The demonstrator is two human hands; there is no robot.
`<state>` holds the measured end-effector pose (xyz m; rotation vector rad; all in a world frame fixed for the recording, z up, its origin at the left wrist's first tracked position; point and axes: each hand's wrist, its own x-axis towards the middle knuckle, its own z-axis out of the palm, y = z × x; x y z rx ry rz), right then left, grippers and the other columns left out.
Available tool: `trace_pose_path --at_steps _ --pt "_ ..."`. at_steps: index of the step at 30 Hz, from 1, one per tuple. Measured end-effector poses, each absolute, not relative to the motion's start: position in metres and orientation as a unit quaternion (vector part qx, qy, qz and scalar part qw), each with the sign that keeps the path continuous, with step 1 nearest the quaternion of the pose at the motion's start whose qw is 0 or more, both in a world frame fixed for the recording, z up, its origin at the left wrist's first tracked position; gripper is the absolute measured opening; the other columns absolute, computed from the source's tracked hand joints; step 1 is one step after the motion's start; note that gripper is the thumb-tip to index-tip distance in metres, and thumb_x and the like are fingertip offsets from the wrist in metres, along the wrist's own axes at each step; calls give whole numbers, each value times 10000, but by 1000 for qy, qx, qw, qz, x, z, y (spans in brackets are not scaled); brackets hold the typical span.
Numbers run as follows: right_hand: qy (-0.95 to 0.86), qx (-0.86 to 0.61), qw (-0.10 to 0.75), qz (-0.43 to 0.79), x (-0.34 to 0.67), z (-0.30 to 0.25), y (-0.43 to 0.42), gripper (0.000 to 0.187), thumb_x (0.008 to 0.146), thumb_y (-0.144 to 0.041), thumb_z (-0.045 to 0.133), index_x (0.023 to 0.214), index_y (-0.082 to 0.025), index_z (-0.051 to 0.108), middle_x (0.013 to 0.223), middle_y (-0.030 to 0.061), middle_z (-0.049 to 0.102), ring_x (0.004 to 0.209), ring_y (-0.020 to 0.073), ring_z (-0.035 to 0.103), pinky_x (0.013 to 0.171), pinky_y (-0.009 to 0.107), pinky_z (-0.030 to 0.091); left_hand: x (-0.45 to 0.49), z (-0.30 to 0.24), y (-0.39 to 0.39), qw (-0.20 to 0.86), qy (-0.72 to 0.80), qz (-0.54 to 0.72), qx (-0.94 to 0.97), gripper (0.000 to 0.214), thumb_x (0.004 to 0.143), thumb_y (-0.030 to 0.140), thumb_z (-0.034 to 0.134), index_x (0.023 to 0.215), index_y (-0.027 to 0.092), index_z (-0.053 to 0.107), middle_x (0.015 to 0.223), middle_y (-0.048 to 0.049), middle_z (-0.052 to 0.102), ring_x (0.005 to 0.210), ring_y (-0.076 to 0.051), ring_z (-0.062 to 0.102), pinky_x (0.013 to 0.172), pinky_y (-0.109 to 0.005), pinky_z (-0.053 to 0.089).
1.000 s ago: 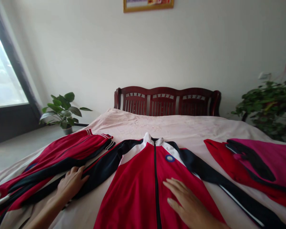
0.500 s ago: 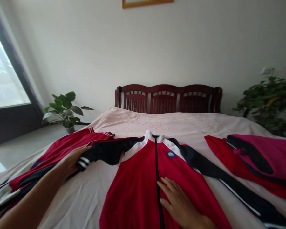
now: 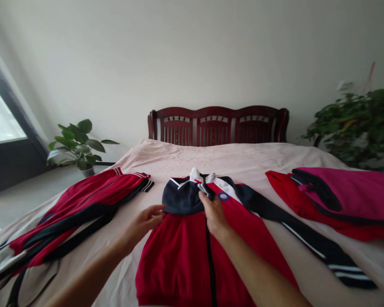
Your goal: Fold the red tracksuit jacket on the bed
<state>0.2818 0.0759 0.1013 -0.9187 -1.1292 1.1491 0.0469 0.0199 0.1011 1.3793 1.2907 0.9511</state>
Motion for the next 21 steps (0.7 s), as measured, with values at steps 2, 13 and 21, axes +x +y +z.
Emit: trace_pose_path --at_steps 2,13,21 --pt "-372 -407 628 549 306 113 97 316 859 -360 656 1131 -201 625 993 30 747 994 217 683 846 362 568 18 67 5 378 614 349 599 631 750 552 666 1222 135 613 1103 -128 652 942 -241 650 830 -365 529" --pt "-269 -399 684 548 401 187 172 126 945 -299 570 950 -185 623 720 -7 704 639 136 671 619 273 579 43 42 -39 516 554 355 548 708 687 479 715 1308 163 589 1179 -97 704 1124 -304 631 968 -369 522" --pt "-307 -348 744 480 426 254 185 164 985 -273 505 1005 -177 637 803 -15 714 700 112 676 664 260 581 172 78 -18 560 445 276 642 785 708 262 702 1458 234 471 1275 -81 642 958 -202 632 782 -265 516"
